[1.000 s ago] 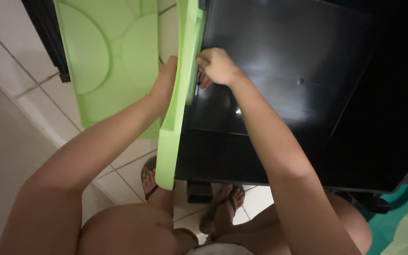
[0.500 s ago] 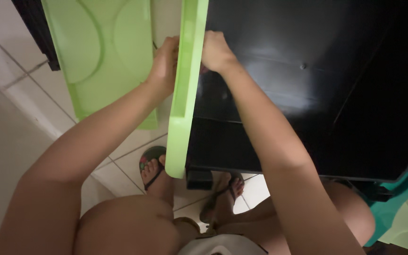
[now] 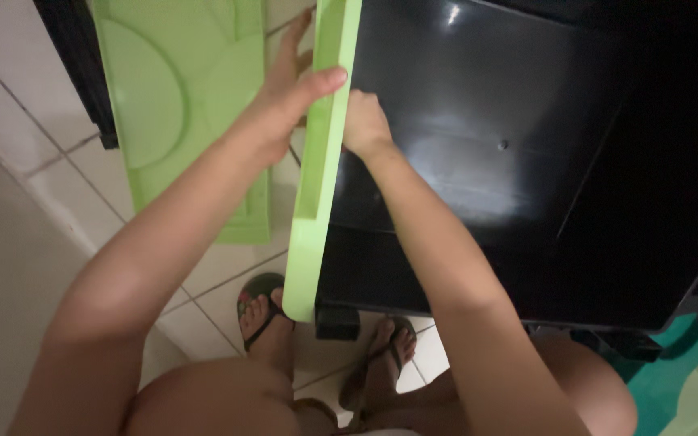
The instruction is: The person assembles a plastic storage unit by attaching black legs to a black bin and then fitting a light green lid onto the bin. The person secures the components by hand without using tools.
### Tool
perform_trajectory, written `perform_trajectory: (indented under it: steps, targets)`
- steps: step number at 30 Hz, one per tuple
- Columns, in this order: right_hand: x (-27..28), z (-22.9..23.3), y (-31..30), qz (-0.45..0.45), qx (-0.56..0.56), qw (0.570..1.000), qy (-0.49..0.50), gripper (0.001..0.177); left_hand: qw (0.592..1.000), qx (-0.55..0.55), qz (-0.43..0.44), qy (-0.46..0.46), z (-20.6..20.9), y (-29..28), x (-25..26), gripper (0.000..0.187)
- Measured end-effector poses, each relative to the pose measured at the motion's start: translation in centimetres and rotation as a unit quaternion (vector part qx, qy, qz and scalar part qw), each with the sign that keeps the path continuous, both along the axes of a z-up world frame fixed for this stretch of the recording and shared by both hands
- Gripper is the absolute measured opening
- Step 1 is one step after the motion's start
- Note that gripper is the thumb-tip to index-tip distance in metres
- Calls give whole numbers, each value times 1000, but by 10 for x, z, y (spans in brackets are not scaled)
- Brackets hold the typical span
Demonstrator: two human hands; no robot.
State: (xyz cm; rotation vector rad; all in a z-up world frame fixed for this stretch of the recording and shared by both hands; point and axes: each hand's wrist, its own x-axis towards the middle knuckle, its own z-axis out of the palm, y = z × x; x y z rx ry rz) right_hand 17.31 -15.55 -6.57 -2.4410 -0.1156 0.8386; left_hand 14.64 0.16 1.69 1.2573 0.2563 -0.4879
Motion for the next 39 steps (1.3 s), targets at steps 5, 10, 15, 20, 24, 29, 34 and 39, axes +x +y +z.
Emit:
perform_trajectory:
  steps: [5,10,15,20,24,29,34,39]
  targets:
    - [-5,0,-3,-41,91,994,47,24,989,-21,-36,-139,-11,1,-6,129]
    - [2,1,-9,-94,146,974,142,32,988,-76,-54,-124,-16,9,2,130]
    - [3,-4,-12,-10,165,980,114,36,990,-40,-41,-126,-6,3,1,130]
    - [0,-10,-17,-152,203,957,142,51,994,-53,-22,-98,0,16,-5,130]
    - [3,-14,-14,-214,191,943,166,70,996,-79,-4,-29,3,39,-7,129]
    - [1,-14,-14,-210,217,943,140,66,995,-94,9,-39,4,37,-13,128]
    - [1,-11,-15,-210,211,944,140,64,993,-80,13,-83,4,25,1,130]
    - [-1,-14,-15,-226,223,936,150,61,994,-80,41,-64,4,31,6,135]
